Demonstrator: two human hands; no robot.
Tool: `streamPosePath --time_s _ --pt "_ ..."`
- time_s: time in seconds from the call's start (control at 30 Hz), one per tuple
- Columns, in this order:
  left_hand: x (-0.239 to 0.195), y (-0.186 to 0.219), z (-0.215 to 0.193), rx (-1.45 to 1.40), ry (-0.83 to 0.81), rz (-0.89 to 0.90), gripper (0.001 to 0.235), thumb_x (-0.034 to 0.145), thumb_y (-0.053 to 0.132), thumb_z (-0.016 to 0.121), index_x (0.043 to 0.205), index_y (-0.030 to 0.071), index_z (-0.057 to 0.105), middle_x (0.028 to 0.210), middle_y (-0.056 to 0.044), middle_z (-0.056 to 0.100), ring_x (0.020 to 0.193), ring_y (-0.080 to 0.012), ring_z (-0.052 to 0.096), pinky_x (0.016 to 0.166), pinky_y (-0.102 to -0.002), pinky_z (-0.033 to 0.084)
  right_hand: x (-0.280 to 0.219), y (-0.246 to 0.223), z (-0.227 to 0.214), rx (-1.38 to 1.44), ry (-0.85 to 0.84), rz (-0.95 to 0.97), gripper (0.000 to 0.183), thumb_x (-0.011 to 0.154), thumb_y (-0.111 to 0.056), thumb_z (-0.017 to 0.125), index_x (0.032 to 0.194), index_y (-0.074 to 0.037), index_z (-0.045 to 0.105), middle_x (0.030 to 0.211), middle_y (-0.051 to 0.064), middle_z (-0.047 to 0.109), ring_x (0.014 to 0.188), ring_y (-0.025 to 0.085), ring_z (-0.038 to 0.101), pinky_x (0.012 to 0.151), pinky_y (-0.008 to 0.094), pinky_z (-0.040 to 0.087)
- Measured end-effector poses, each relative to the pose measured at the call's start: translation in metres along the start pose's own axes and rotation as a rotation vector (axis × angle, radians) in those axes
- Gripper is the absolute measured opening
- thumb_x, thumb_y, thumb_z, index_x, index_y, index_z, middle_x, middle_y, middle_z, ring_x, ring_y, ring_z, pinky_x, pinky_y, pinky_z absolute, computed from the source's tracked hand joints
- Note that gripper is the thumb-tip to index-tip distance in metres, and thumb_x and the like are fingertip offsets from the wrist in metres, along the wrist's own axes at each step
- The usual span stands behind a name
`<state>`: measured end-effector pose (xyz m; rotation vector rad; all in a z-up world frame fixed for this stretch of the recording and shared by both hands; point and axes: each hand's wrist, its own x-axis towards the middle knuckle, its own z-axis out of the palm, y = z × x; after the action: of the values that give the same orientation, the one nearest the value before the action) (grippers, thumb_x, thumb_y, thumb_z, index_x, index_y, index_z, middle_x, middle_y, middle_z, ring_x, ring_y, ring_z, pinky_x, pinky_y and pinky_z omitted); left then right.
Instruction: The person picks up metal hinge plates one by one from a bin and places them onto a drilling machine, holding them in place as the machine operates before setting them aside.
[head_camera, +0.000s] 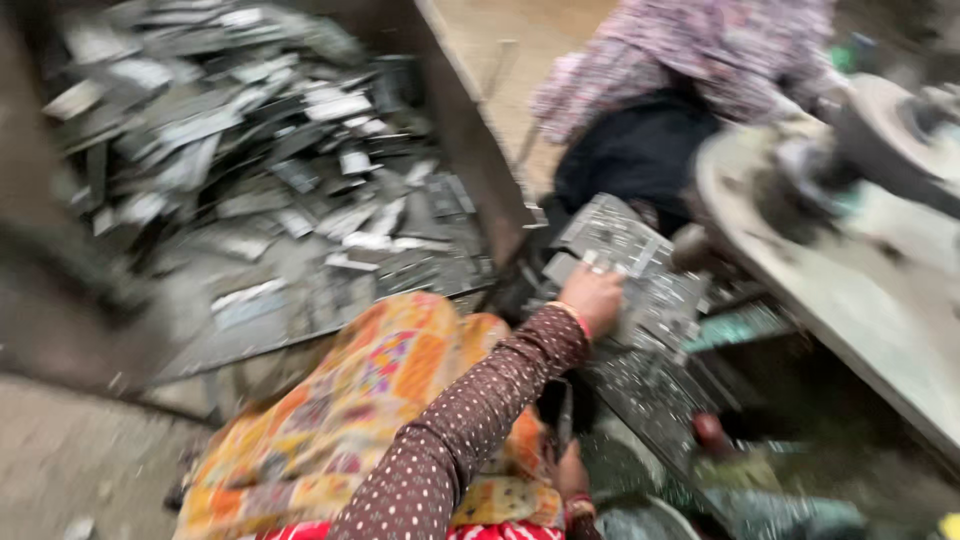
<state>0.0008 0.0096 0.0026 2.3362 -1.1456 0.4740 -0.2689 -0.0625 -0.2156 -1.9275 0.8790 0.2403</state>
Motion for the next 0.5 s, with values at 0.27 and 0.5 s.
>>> streamPosePath --time_s 0.27,0.5 --pt "-0.118 -0.149 -0.077 0.179 0.267 -0.473 0.025 0.078 0.019 0.065 0.101 0.016 0.074 0.1 -0.006 0.066 0.081 -0.0316 0.066 0.066 -0.045 0.053 -0.006 -0.03 -0.063 -0.308 0.132 -0.218 0.045 0.081 -0.046 0.078 0.094 -0.006 0.062 0.07 0.011 0.068 0.065 0.025 0.067 0.063 0.044 0.053" --pt "-0.205 -0.306 -0.075 0.293 -0.248 -0.717 0.032 0.096 0.021 0.048 0.121 0.018 0.069 0.142 -0.005 0.058 0.143 -0.0266 0.043 0.114 -0.065 0.029 0.012 -0.029 -0.068 -0.275 0.036 -0.238 0.038 0.079 -0.035 0.084 0.073 -0.001 0.066 0.052 0.007 0.058 0.05 0.018 0.057 0.053 0.038 0.048"
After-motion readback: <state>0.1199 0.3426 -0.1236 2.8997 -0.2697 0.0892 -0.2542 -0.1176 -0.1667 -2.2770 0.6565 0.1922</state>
